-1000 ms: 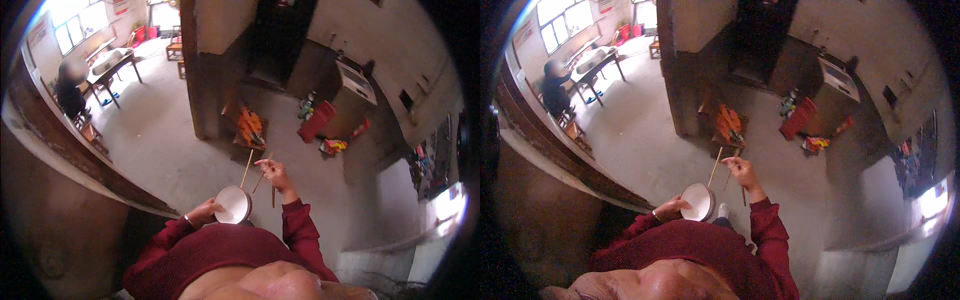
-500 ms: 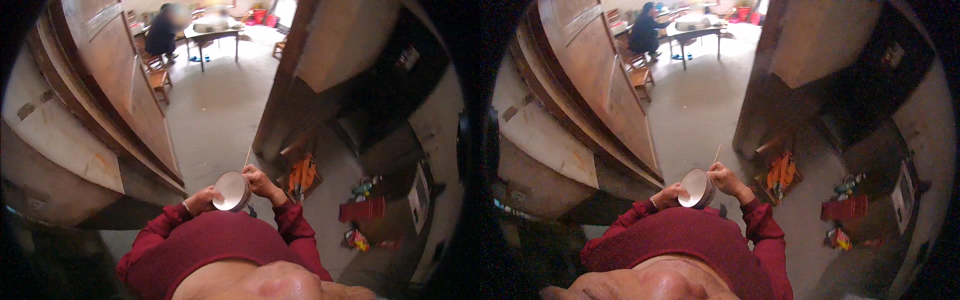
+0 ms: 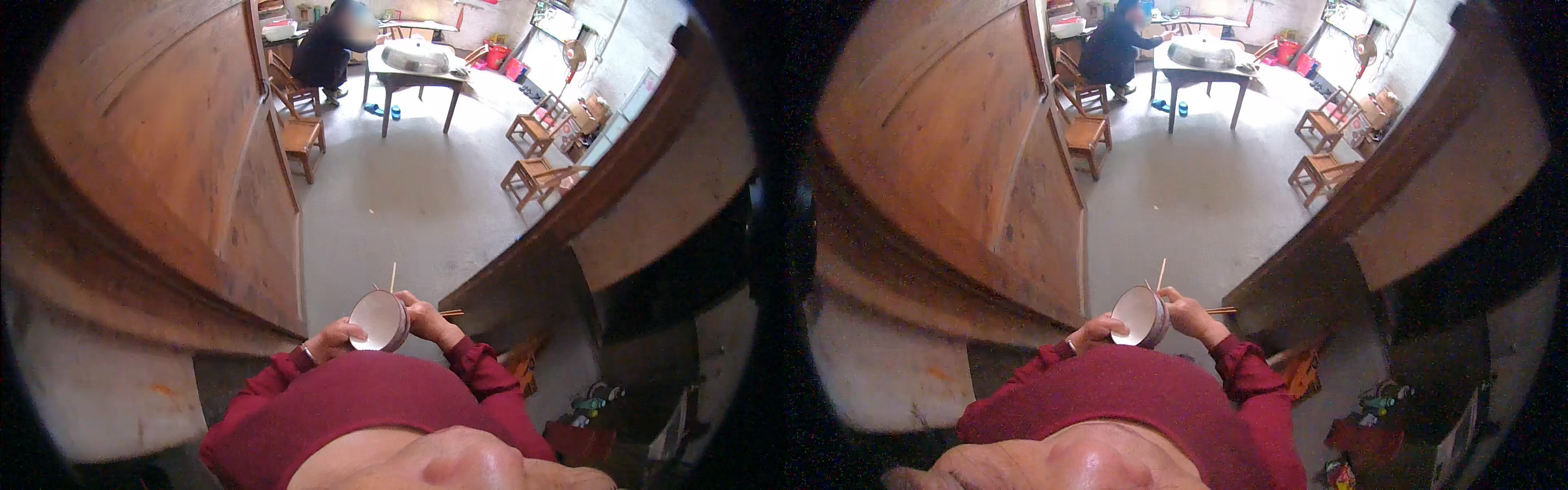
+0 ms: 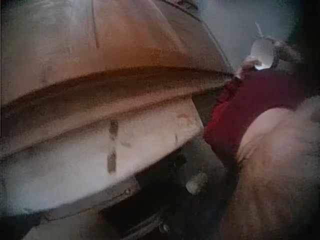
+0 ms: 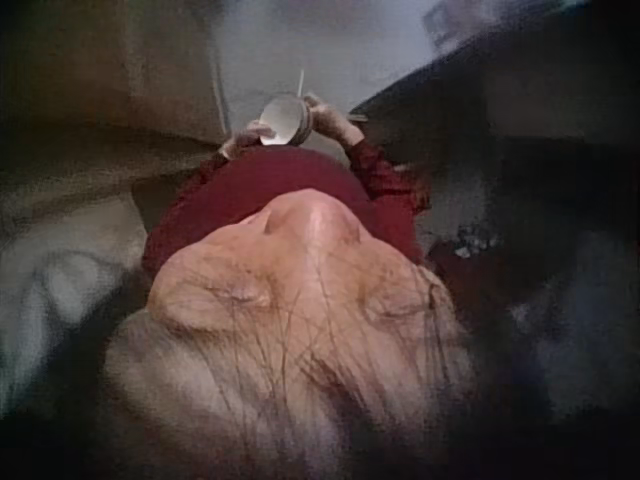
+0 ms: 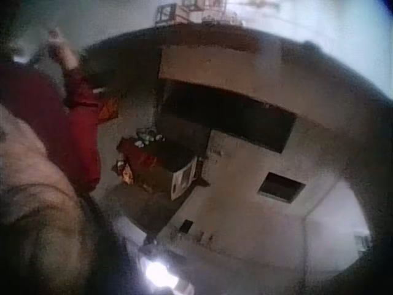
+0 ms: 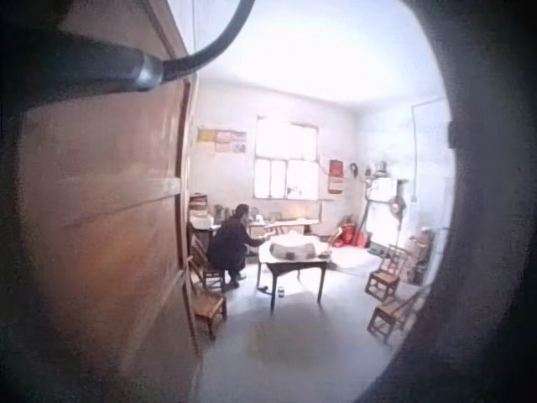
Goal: The person stir-frys greens in a wok using a spatula over a gas burner, then retrieves a bowl from a cupboard and a pair of chopsticks from a holder.
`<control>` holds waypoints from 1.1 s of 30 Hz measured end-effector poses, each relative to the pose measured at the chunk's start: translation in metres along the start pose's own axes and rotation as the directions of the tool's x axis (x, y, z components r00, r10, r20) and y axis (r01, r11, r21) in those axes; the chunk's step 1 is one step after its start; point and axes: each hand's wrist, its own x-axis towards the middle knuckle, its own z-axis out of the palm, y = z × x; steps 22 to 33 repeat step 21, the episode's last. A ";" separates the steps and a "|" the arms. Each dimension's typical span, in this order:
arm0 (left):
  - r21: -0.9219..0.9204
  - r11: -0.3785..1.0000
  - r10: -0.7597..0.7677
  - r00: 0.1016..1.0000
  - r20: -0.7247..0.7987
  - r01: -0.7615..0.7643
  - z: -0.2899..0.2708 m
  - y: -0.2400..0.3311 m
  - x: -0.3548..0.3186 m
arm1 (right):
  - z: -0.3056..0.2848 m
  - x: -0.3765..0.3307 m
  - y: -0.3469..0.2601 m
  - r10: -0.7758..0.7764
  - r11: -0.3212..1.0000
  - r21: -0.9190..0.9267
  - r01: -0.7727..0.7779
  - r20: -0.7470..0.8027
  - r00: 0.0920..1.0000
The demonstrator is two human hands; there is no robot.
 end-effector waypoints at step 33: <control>0.231 0.907 0.410 0.859 -0.307 -0.351 -0.103 0.318 0.244 | -0.070 0.238 0.361 0.580 0.705 0.497 -0.506 0.007 0.814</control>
